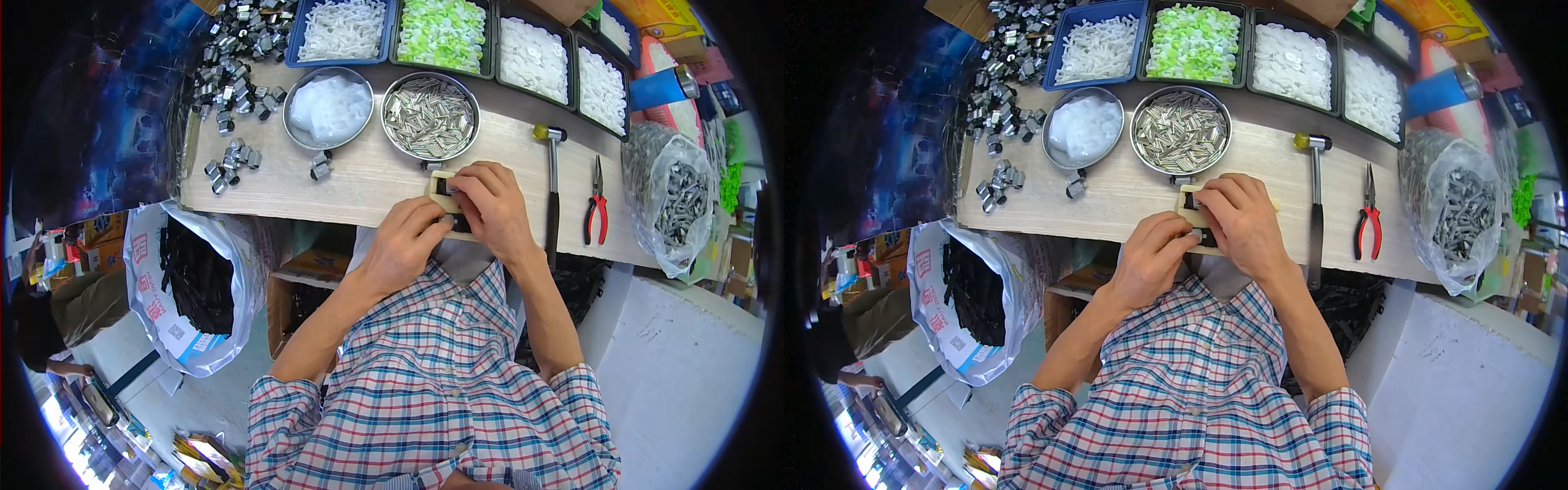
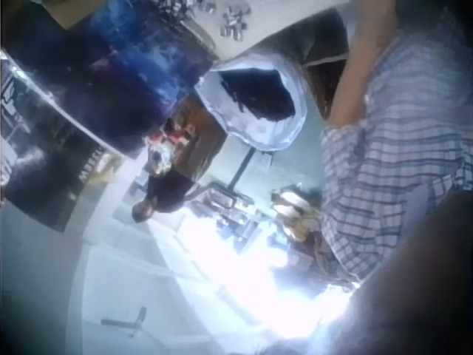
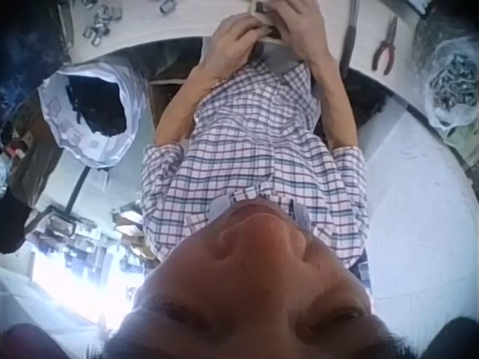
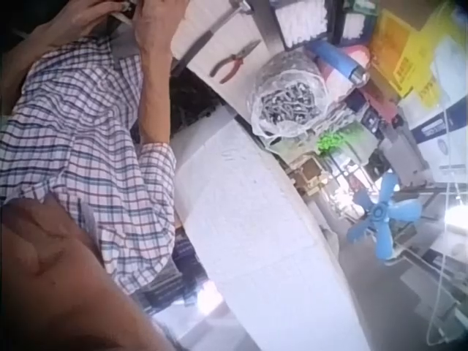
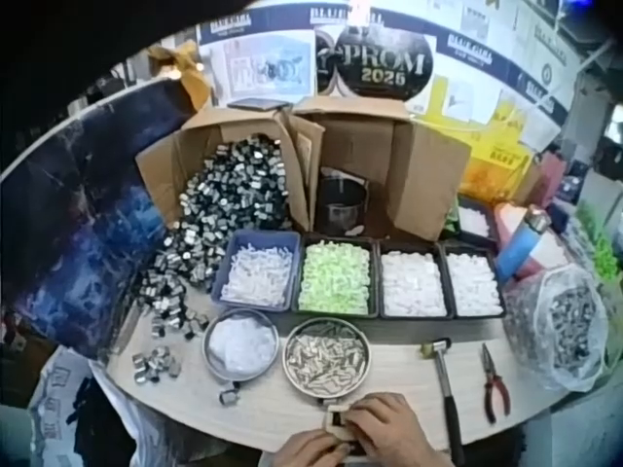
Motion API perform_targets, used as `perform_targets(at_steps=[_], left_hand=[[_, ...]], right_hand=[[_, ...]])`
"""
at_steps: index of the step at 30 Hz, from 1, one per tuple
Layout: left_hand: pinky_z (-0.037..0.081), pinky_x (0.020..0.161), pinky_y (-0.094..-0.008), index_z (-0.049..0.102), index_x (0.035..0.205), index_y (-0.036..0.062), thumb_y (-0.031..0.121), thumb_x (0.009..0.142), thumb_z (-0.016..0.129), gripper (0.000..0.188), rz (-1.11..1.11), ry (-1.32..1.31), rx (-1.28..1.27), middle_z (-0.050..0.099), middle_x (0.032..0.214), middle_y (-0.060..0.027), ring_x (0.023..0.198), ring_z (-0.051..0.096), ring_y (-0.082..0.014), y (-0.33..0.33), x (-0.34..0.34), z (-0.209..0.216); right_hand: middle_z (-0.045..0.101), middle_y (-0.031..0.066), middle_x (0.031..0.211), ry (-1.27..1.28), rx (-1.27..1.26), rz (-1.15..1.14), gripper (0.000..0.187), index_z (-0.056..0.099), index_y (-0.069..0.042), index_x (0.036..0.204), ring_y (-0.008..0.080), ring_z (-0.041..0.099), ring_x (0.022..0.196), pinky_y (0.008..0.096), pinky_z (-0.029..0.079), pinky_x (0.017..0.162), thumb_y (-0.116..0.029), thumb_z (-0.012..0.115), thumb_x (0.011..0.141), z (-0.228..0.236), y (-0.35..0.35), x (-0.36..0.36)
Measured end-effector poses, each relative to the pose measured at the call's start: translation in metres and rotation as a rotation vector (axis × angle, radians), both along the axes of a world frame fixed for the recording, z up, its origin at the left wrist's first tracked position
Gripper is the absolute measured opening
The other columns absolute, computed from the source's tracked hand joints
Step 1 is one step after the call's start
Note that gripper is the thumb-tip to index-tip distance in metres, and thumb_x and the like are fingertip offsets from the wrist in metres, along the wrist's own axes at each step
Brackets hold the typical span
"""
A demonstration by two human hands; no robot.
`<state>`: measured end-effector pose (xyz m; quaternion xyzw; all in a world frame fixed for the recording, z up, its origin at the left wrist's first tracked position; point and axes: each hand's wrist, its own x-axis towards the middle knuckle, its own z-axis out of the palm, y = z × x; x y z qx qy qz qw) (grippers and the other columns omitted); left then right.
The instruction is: Assembling small metal and plastic parts into a housing at a workbench.
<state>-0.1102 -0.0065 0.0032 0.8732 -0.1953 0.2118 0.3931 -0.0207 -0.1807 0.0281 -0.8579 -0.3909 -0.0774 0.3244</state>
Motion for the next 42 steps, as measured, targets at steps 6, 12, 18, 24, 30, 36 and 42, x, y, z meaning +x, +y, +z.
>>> perform_targets(at_steps=[6, 12, 18, 24, 30, 36, 42], left_hand=[[0.056, 0.084, -0.0394, 0.071, 0.095, -0.0018, -0.005, 0.068, 0.072, 0.027, -0.016, -0.060, -0.012, 0.070, 0.102, -0.0131, 0.100, 0.066, -0.0318, 0.001, 0.000, -0.006], [0.057, 0.082, -0.0375, 0.073, 0.092, -0.0009, -0.008, 0.067, 0.075, 0.026, 0.011, -0.014, -0.117, 0.072, 0.097, -0.0120, 0.097, 0.068, -0.0307, -0.001, 0.000, -0.009], [0.058, 0.081, -0.0371, 0.073, 0.092, -0.0006, -0.009, 0.068, 0.075, 0.026, -0.005, -0.007, -0.166, 0.072, 0.097, -0.0117, 0.097, 0.069, -0.0304, 0.001, 0.002, -0.012], [0.057, 0.083, -0.0391, 0.072, 0.093, -0.0014, -0.008, 0.070, 0.075, 0.025, -0.011, 0.041, -0.193, 0.070, 0.099, -0.0132, 0.099, 0.068, -0.0325, 0.000, 0.003, -0.008], [0.056, 0.084, -0.0402, 0.069, 0.095, -0.0019, -0.007, 0.070, 0.075, 0.026, 0.018, 0.027, -0.093, 0.068, 0.102, -0.0143, 0.102, 0.067, -0.0336, -0.002, 0.001, 0.004], [0.056, 0.086, -0.0410, 0.069, 0.095, -0.0018, -0.005, 0.069, 0.075, 0.027, -0.019, 0.015, -0.097, 0.069, 0.102, -0.0143, 0.102, 0.066, -0.0341, 0.000, 0.003, -0.001], [0.055, 0.093, -0.0404, 0.070, 0.098, -0.0029, 0.001, 0.076, 0.067, 0.023, -0.083, -0.045, 0.074, 0.070, 0.108, -0.0147, 0.109, 0.065, -0.0309, 0.010, 0.002, 0.000]], right_hand=[[0.065, 0.0080, 0.098, -0.006, -0.031, -0.019, 0.018, 0.065, -0.006, 0.098, 0.0298, 0.060, 0.098, 0.0425, 0.045, 0.089, -0.006, 0.073, 0.082, -0.003, 0.005, -0.003], [0.060, 0.0084, 0.089, -0.018, -0.041, -0.115, 0.015, 0.063, -0.005, 0.089, 0.0300, 0.056, 0.089, 0.0415, 0.044, 0.080, -0.009, 0.075, 0.081, -0.007, 0.016, 0.010], [0.062, 0.0084, 0.091, -0.005, -0.076, -0.113, 0.017, 0.063, -0.005, 0.091, 0.0298, 0.058, 0.091, 0.0412, 0.044, 0.080, -0.010, 0.076, 0.080, -0.005, 0.014, 0.015], [0.068, 0.0102, 0.103, -0.013, -0.045, 0.025, 0.019, 0.067, -0.005, 0.097, 0.0301, 0.063, 0.102, 0.0396, 0.048, 0.088, -0.002, 0.074, 0.079, 0.000, 0.000, 0.001], [0.070, 0.0104, 0.100, 0.038, 0.132, -0.034, 0.023, 0.069, -0.004, 0.097, 0.0314, 0.066, 0.096, 0.0403, 0.052, 0.084, 0.003, 0.075, 0.075, -0.010, 0.001, -0.007], [0.067, 0.0085, 0.109, -0.157, -0.131, -0.007, 0.037, 0.069, -0.006, 0.104, 0.0287, 0.063, 0.104, 0.0423, 0.049, 0.092, -0.009, 0.071, 0.067, -0.008, 0.002, -0.013], [0.067, 0.0124, 0.108, -0.058, -0.042, 0.004, 0.026, 0.069, -0.003, 0.106, 0.0316, 0.064, 0.102, 0.0417, 0.051, 0.089, 0.003, 0.067, 0.081, 0.026, -0.001, 0.016]])
